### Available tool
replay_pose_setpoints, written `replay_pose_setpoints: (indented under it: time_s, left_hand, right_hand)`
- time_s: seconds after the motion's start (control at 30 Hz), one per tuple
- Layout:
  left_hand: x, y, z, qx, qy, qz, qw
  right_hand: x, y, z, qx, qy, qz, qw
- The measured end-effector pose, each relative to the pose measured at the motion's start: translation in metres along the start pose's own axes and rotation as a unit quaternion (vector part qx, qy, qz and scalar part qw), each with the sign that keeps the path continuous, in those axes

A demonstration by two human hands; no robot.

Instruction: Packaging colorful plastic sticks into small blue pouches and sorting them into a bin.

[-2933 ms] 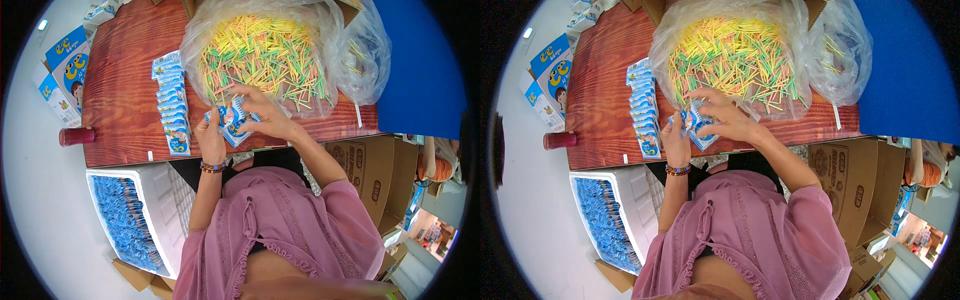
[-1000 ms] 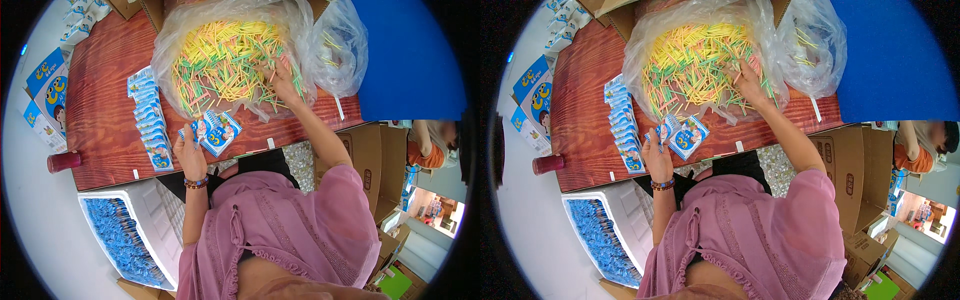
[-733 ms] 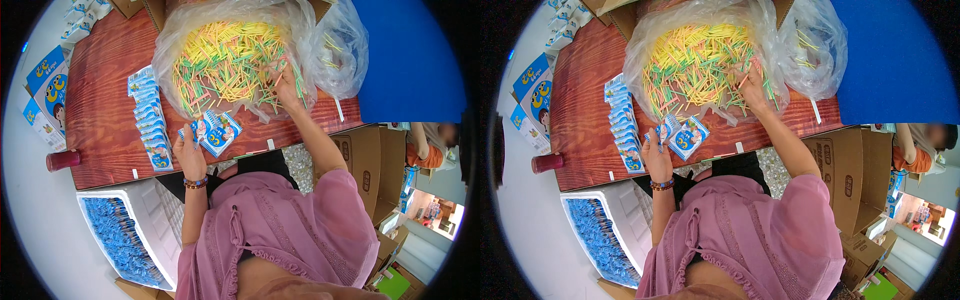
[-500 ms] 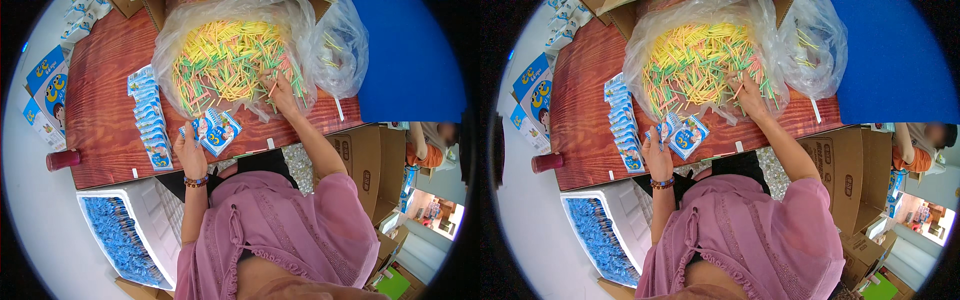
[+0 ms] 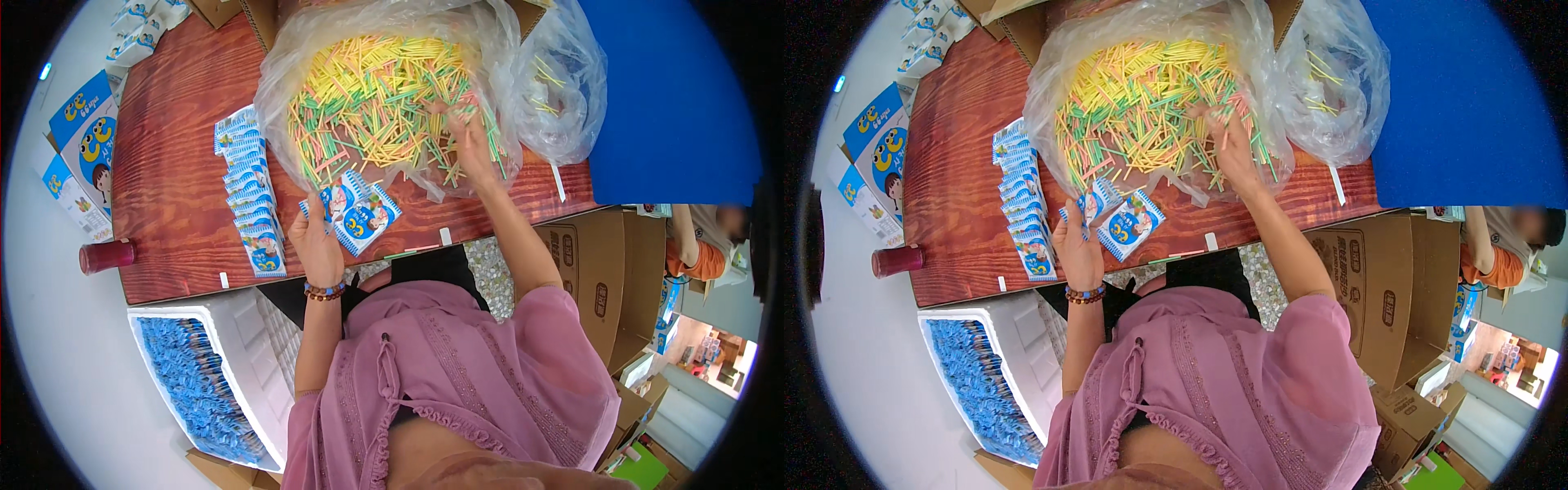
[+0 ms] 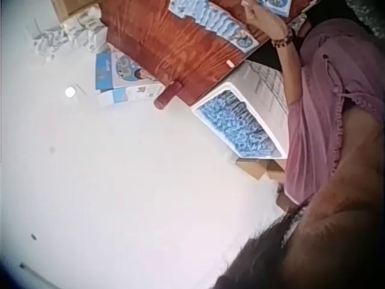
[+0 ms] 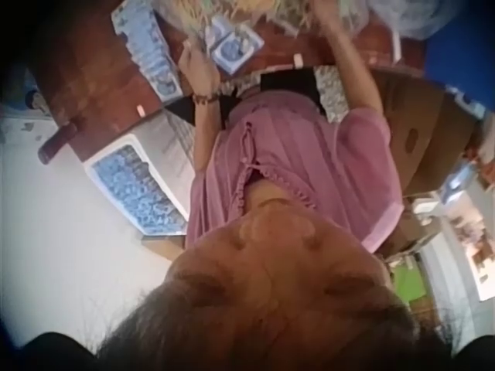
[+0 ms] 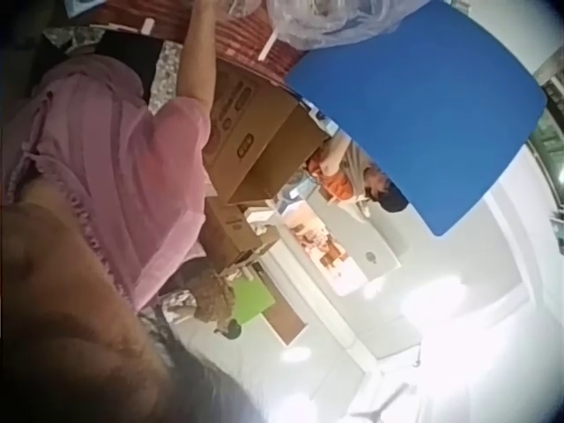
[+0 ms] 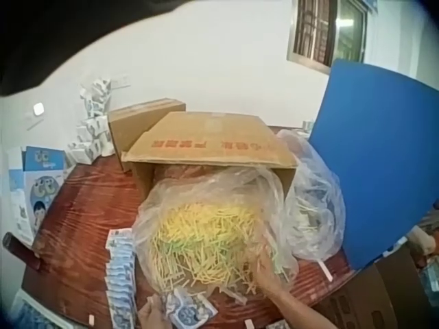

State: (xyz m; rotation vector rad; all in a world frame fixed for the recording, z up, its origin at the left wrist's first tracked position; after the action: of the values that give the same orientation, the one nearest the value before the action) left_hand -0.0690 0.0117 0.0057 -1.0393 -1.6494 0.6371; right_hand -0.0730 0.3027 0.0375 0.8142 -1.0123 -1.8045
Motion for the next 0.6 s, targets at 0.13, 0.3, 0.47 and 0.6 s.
replay_pose_setpoints:
  time_s: [0.13, 0.3, 0.47, 0.6]
  left_hand:
    - [0.013, 0.007, 0.009, -0.017, 0.005, -0.012, 1.0]
    - [0.031, 0.008, 0.019, 0.011, 0.025, 0.079, 0.996]
    - [0.028, 0.019, 0.021, -0.044, 0.026, -0.138, 0.989]
    - [0.032, 0.016, 0.018, -0.042, 0.005, -0.148, 0.988]
  right_hand:
    - [0.036, 0.021, 0.01, 0.066, -0.074, 0.298, 0.949]
    - [0.078, 0.069, 0.01, -0.014, -0.082, 0.461, 0.883]
    - [0.105, 0.084, 0.003, -0.034, -0.088, 0.46, 0.883]
    - [0.117, 0.088, -0.003, -0.002, -0.1, 0.416, 0.904]
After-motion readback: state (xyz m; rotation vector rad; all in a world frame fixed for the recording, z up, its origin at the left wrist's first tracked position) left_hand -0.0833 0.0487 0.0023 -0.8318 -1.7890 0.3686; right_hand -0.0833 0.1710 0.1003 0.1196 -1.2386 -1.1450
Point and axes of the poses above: each hand's wrist, its own z-axis towards the middle knuckle, its own x-axis out of the palm, y = z × x, the point moved 8 cm from there along z, towards the middle knuckle, and after that the axes turned 7 degrees about -x, right-handed, at the moved point
